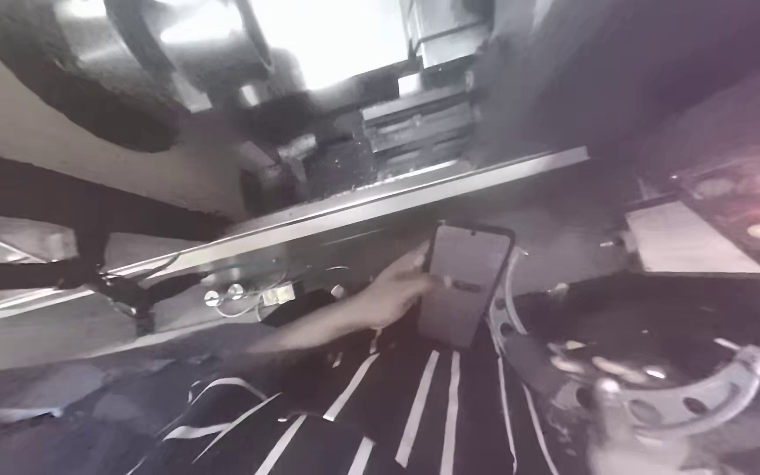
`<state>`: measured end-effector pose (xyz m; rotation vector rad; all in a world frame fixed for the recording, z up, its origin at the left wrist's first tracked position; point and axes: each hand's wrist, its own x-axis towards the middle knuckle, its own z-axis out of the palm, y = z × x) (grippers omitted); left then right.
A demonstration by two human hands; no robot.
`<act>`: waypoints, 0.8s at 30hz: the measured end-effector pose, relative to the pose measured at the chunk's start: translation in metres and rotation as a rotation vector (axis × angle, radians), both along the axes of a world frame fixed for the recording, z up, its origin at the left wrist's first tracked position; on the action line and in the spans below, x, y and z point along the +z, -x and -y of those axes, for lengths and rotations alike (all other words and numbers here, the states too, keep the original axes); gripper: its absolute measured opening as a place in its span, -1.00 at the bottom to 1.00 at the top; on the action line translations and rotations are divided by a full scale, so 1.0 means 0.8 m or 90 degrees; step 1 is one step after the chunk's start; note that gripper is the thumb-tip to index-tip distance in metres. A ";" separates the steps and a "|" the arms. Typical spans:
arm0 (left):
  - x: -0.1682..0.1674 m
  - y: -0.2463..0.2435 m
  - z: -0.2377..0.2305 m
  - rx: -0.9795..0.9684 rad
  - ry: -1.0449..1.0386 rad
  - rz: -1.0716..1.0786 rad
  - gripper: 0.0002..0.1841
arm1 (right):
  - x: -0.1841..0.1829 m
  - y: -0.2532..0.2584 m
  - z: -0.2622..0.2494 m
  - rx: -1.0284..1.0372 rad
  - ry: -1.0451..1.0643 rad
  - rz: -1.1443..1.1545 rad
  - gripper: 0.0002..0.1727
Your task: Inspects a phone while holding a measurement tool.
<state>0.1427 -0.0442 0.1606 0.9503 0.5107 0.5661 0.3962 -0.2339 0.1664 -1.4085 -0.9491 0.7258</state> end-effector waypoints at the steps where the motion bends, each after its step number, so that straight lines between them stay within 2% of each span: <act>1: -0.003 0.003 -0.003 -0.013 -0.014 0.008 -0.54 | 0.000 0.002 -0.002 -0.010 0.002 -0.003 -0.77; 6: -0.002 0.013 -0.010 -0.071 -0.085 0.014 -0.52 | -0.011 -0.001 0.001 0.006 -0.028 -0.017 -0.75; 11: 0.000 0.016 -0.011 -0.090 -0.090 -0.015 -0.52 | -0.001 0.003 0.000 0.001 -0.007 0.012 -0.76; 14: -0.005 0.015 -0.009 -0.056 -0.014 0.047 -0.58 | 0.001 0.006 0.001 0.001 -0.002 0.015 -0.75; 16: 0.004 0.012 -0.004 0.011 0.065 0.053 -0.78 | 0.001 0.008 0.002 -0.004 -0.007 0.000 -0.75; 17: 0.008 0.011 -0.001 0.049 0.104 0.048 -0.81 | 0.000 0.009 0.002 -0.006 -0.016 -0.001 -0.75; 21: 0.016 0.014 0.003 0.110 0.155 0.029 -0.46 | -0.007 0.005 0.011 0.000 -0.030 0.008 -0.75; 24: 0.015 0.011 -0.002 0.147 0.201 -0.029 -0.34 | -0.004 0.007 0.012 -0.006 -0.023 0.002 -0.75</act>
